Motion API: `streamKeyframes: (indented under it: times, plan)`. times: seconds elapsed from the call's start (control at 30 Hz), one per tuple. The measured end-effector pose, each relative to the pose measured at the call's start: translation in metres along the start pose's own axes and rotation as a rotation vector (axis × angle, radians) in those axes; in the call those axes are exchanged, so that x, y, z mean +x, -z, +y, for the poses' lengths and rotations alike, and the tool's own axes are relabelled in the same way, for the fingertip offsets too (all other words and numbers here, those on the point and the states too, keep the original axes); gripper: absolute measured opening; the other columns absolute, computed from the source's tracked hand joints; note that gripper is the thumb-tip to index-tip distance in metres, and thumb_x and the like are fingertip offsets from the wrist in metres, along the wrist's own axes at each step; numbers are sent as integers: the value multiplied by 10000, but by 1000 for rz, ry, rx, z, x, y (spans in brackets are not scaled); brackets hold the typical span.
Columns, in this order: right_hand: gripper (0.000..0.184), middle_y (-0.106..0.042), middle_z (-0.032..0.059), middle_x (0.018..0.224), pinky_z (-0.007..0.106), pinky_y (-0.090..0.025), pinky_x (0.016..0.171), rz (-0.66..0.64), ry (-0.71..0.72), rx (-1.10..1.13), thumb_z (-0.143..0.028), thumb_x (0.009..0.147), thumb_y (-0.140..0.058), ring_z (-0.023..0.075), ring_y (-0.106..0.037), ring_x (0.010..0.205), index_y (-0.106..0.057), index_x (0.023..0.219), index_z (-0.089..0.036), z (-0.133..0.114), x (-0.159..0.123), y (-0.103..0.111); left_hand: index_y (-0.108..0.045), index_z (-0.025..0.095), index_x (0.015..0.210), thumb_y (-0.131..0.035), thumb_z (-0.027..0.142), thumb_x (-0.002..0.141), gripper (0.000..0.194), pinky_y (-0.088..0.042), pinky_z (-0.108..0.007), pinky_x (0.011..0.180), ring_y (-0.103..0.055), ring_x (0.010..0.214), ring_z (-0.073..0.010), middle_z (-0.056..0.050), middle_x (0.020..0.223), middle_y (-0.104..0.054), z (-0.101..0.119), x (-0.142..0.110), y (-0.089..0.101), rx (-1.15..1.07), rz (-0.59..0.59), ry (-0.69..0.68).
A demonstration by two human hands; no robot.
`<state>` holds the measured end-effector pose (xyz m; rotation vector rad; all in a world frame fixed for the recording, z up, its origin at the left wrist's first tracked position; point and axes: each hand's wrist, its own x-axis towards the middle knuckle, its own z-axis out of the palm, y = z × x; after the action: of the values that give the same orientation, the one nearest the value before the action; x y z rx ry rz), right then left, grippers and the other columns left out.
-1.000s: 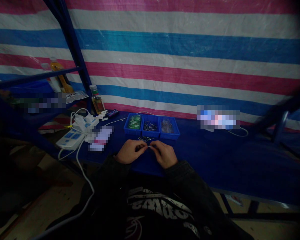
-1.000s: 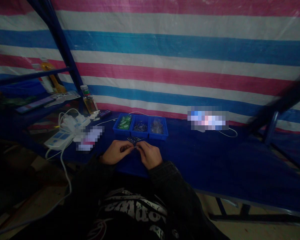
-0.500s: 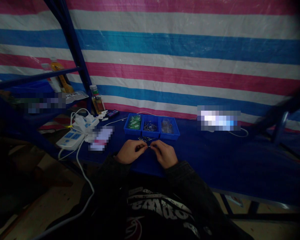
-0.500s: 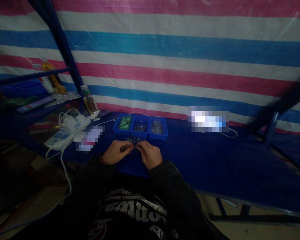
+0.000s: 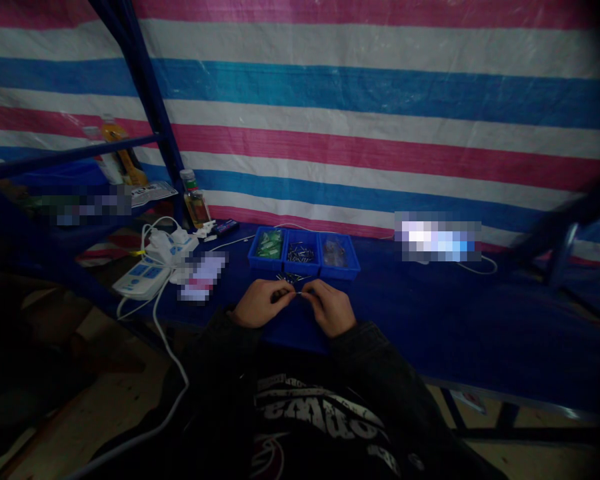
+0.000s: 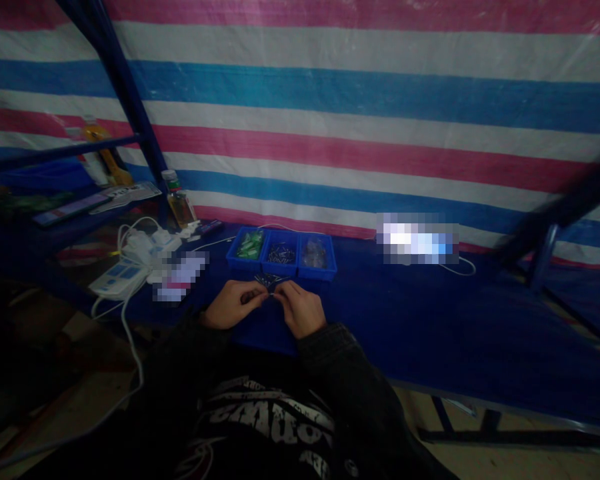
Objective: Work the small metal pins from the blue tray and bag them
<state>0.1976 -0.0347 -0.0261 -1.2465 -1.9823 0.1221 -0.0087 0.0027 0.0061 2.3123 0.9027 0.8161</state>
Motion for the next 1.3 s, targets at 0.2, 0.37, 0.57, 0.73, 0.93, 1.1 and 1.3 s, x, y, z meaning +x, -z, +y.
streamKeyframes:
  times: [0.2, 0.37, 0.57, 0.73, 0.93, 1.1, 1.3]
  plan:
    - [148, -722, 39, 886, 275, -484, 738, -12, -21, -14, -263, 1011, -496, 193, -689, 800, -623, 941, -236, 1, 0, 0, -710, 163, 876, -591, 252, 944, 164, -400, -205, 607, -569, 598, -103, 14, 686, -665, -1, 0, -1, 3, 15, -5]
    - [102, -732, 39, 969, 280, -492, 755, 2, -2, 43, -241, 993, -510, 188, -697, 811, -608, 1022, -238, 2, -2, -2, -709, 164, 884, -591, 267, 945, 168, -399, -205, 601, -573, 598, -107, 11, 685, -665, 0, 1, -1, 5, 16, -4]
    - [145, -717, 27, 887, 263, -450, 680, 13, -32, -26, -228, 1008, -468, 171, -660, 713, -599, 948, -240, 1, 0, 1, -719, 160, 894, -591, 266, 943, 173, -392, -204, 590, -566, 585, -105, 8, 683, -672, 0, 1, -1, 2, 11, 7]
    - [166, -711, 15, 819, 261, -441, 638, 2, -86, -55, -223, 1008, -450, 166, -645, 649, -599, 936, -242, 0, 1, 2, -717, 158, 892, -585, 272, 944, 182, -387, -201, 576, -567, 586, -108, 3, 685, -675, 0, 0, -1, -3, 4, 11]
    - [106, -728, 36, 929, 268, -477, 698, -4, -26, 25, -213, 983, -495, 178, -682, 717, -587, 1032, -235, 0, 0, 1, -711, 163, 869, -593, 263, 935, 168, -390, -201, 575, -568, 591, -110, 5, 683, -675, 0, 1, 0, 9, 23, 18]
    - [110, -712, 29, 878, 262, -455, 673, 4, -39, -1, -216, 995, -483, 175, -665, 691, -591, 986, -235, 0, -1, 2, -710, 162, 870, -594, 256, 934, 162, -392, -200, 579, -572, 590, -108, 8, 680, -675, 2, 1, 0, -3, 13, 22]
    - [147, -702, 18, 832, 260, -423, 651, -7, -64, -38, -224, 1015, -454, 166, -633, 653, -588, 957, -237, 0, 0, 2, -712, 163, 873, -594, 261, 938, 167, -384, -199, 570, -568, 593, -107, 7, 683, -672, 2, 1, 0, 0, 9, 20]
